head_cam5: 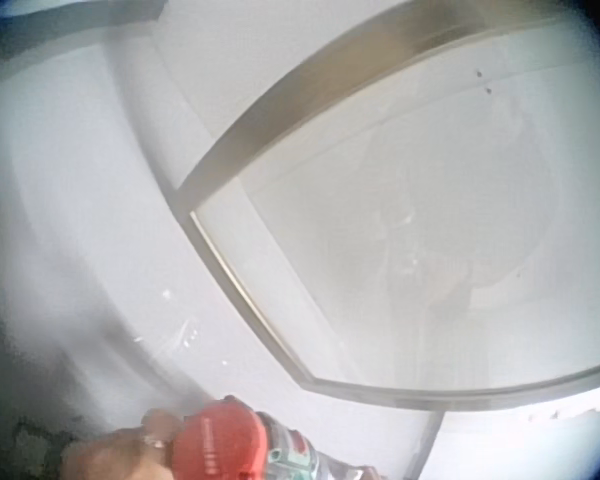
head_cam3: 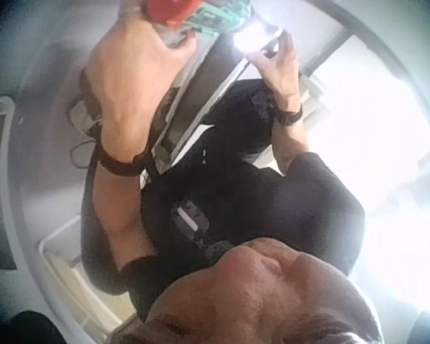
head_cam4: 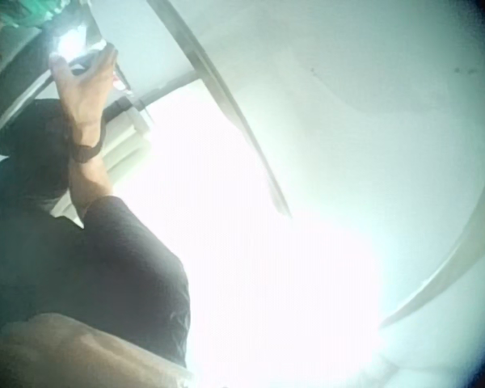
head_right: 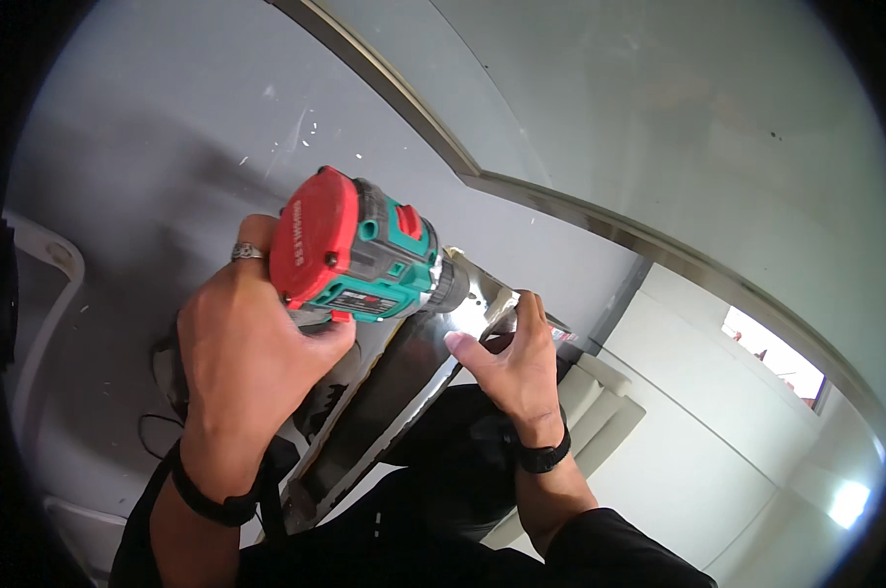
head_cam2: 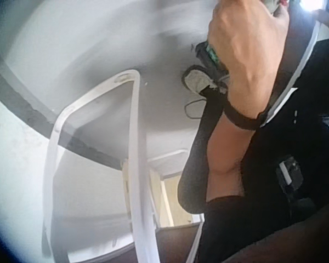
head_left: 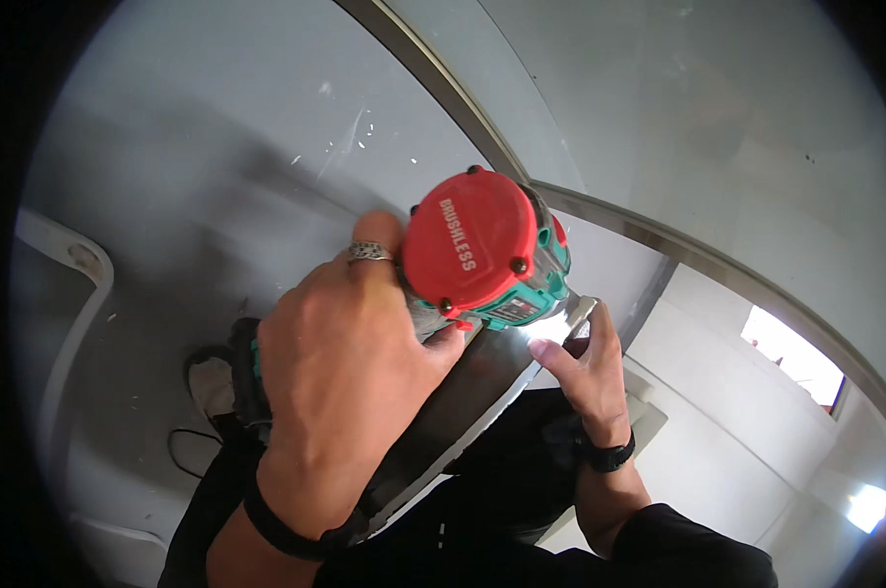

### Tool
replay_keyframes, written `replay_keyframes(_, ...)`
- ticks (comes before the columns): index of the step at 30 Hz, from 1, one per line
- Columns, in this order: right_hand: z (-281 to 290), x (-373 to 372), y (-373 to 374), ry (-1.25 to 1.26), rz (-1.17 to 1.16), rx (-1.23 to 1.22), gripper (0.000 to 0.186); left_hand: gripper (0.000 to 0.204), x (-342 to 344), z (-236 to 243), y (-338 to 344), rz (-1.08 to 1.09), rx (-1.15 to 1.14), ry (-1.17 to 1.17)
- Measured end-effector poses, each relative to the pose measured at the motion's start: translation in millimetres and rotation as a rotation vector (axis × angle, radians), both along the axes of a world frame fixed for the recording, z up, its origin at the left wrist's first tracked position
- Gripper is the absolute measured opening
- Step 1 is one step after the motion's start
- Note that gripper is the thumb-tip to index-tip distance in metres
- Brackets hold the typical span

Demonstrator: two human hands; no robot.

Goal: The person uses a drill to secure a metal component to a frame, then carries a long metal door frame section through a building and onto a balcony to place it with other components.

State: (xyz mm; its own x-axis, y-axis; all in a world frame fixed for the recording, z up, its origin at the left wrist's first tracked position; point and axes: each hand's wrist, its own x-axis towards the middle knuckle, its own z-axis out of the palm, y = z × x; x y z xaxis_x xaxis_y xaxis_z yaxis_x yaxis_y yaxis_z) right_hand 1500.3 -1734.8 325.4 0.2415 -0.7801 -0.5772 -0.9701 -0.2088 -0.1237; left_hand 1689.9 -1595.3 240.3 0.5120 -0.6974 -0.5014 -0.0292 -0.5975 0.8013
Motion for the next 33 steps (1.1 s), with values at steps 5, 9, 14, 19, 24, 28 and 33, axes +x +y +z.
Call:
replay_keyframes(5,5.9,-4.0,0.5,-0.027,-0.069,0.018,0.062,0.051,-2.6,-9.3,8.2,0.097,0.050,0.068)
replay_keyframes(9,5.1,-5.9,7.1,-0.148,-0.118,0.093,0.063,0.057,-11.2,-8.0,21.5,0.149,-0.021,0.059)
replay_keyframes(14,13.3,-13.6,0.5,-0.191,-0.155,0.116,0.065,0.056,-31.0,-11.9,6.6,0.111,-0.172,0.017)
replay_keyframes(19,12.3,-15.5,-1.7,-0.047,-0.111,0.083,0.064,0.058,-30.1,-10.1,4.1,0.043,-0.166,-0.027)
replay_keyframes(24,3.8,-15.6,-2.1,-0.061,-0.024,0.031,0.062,0.059,-28.9,-8.1,0.7,0.057,-0.117,-0.021)
replay_keyframes(28,2.7,-12.6,-0.5,-0.099,-0.011,0.032,0.063,0.059,-29.6,-12.1,1.9,0.090,-0.125,-0.029)
replay_keyframes(33,2.4,-11.6,-2.4,-0.071,-0.023,0.041,0.063,0.059,-29.9,-12.2,0.5,0.026,-0.086,-0.046)
